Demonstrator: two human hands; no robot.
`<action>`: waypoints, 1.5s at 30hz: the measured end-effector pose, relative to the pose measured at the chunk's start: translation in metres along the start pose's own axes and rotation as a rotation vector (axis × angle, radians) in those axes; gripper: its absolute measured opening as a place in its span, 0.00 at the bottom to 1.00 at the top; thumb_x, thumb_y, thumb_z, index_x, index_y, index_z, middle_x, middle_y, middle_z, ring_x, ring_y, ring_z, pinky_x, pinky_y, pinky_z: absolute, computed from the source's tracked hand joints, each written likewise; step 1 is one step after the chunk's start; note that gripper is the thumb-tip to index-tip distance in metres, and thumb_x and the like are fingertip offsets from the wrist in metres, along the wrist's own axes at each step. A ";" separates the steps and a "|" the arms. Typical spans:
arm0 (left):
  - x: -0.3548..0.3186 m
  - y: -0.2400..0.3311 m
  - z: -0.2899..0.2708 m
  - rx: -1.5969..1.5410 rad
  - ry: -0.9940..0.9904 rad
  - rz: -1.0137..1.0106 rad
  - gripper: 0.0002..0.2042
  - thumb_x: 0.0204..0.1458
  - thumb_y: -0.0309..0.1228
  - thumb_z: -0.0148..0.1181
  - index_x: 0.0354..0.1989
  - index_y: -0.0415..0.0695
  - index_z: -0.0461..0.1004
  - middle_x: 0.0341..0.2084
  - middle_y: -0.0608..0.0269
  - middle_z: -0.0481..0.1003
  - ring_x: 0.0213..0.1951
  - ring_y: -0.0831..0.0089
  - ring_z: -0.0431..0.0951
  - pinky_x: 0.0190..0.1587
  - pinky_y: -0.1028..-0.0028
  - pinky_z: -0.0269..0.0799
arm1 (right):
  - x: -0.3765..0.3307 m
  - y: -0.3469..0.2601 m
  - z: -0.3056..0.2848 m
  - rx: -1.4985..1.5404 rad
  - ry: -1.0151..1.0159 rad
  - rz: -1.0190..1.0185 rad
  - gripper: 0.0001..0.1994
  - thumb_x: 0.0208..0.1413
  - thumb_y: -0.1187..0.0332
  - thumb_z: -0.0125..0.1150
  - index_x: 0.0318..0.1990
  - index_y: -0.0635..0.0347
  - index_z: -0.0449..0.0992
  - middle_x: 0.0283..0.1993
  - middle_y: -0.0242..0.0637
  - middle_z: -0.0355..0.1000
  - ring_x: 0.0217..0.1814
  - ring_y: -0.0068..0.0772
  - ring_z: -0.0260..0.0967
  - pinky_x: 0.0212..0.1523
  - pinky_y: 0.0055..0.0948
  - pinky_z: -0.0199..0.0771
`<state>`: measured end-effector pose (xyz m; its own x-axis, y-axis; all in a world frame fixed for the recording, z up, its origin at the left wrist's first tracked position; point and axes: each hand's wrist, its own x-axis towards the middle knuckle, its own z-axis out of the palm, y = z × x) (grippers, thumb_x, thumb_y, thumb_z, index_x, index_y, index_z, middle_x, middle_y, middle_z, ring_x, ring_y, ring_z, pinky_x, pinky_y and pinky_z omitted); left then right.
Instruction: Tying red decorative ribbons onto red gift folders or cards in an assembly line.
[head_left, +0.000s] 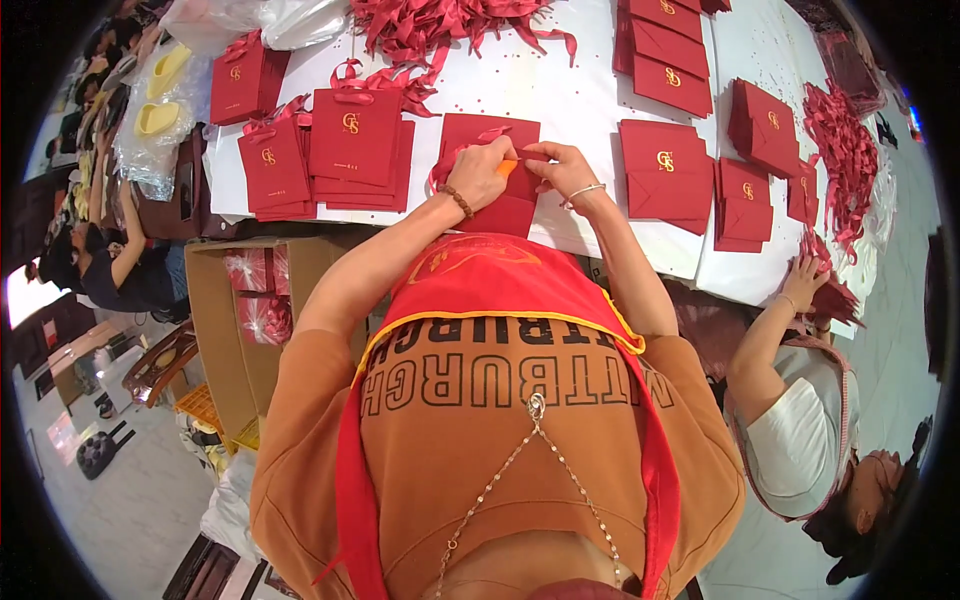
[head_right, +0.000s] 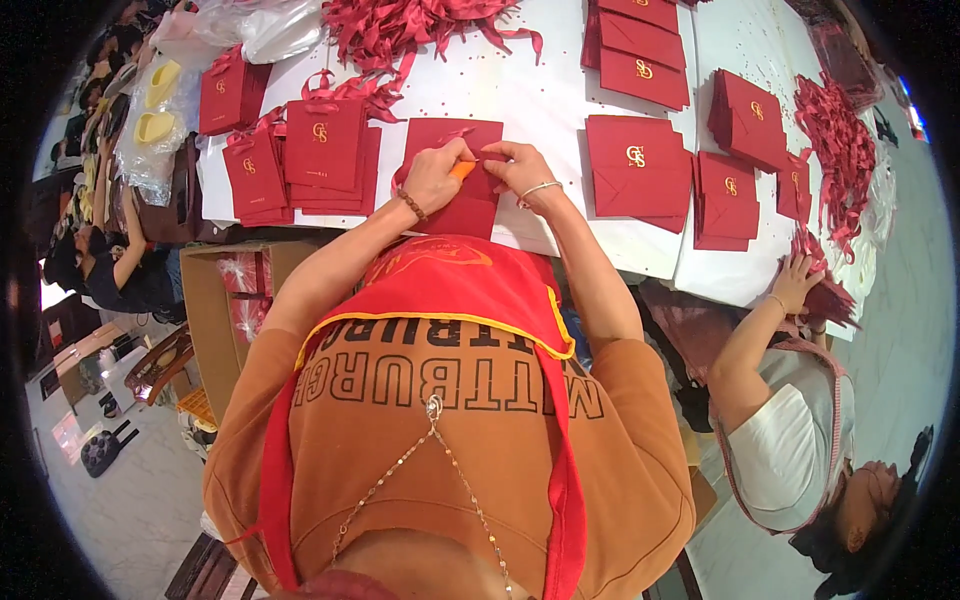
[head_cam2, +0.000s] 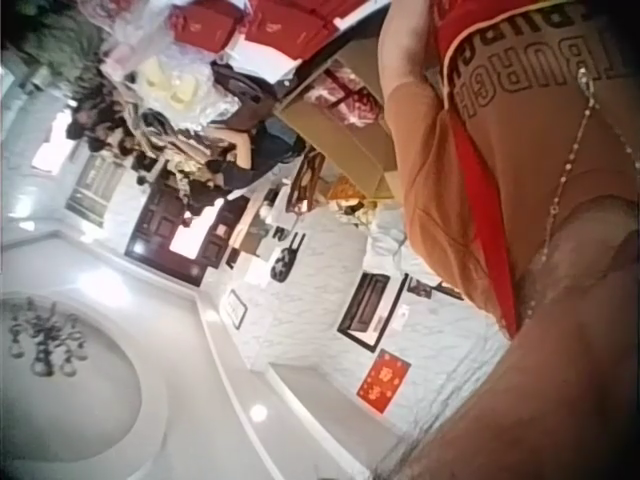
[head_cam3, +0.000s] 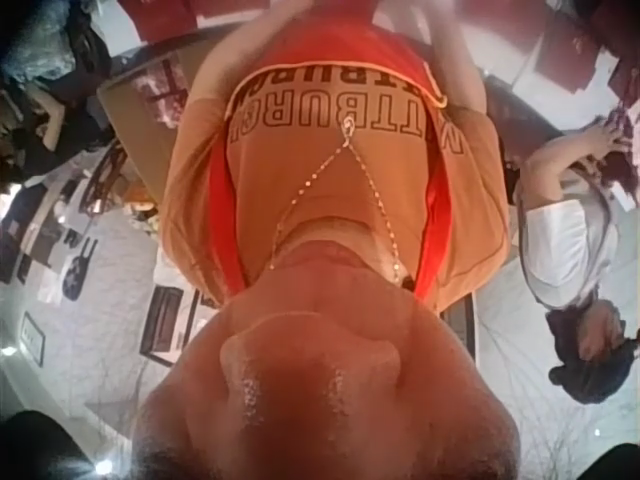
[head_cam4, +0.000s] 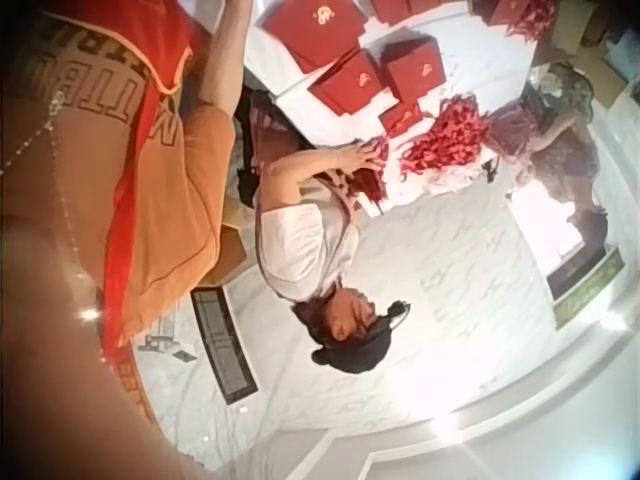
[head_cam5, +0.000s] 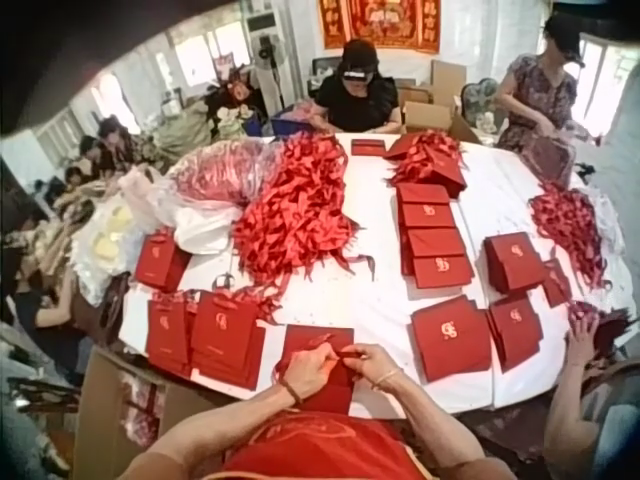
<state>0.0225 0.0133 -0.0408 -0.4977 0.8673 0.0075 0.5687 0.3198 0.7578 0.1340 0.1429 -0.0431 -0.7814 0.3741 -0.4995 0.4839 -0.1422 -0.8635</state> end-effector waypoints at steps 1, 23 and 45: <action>-0.001 0.000 -0.001 -0.046 0.021 -0.023 0.04 0.45 0.26 0.52 0.28 0.40 0.69 0.22 0.51 0.73 0.28 0.55 0.74 0.29 0.62 0.66 | 0.000 0.001 0.001 0.001 0.002 0.000 0.14 0.48 0.70 0.56 0.43 0.61 0.72 0.28 0.35 0.71 0.21 0.24 0.69 0.19 0.19 0.66; 0.007 0.009 -0.018 0.090 -0.033 -0.050 0.06 0.39 0.27 0.55 0.28 0.42 0.67 0.17 0.53 0.71 0.24 0.52 0.72 0.27 0.59 0.66 | -0.011 -0.013 0.014 -0.077 0.069 -0.160 0.08 0.48 0.73 0.55 0.37 0.63 0.72 0.27 0.36 0.70 0.26 0.22 0.68 0.22 0.20 0.71; 0.027 -0.003 -0.048 0.324 -0.264 0.425 0.09 0.43 0.39 0.55 0.25 0.46 0.71 0.22 0.64 0.68 0.29 0.68 0.69 0.31 0.70 0.59 | -0.011 0.001 0.018 -0.263 0.114 -0.415 0.10 0.46 0.75 0.56 0.38 0.61 0.73 0.31 0.40 0.70 0.26 0.31 0.68 0.27 0.27 0.69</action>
<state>-0.0239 0.0179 -0.0115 -0.0265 0.9970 0.0725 0.8740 -0.0121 0.4858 0.1360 0.1216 -0.0392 -0.8882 0.4497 -0.0943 0.2359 0.2702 -0.9335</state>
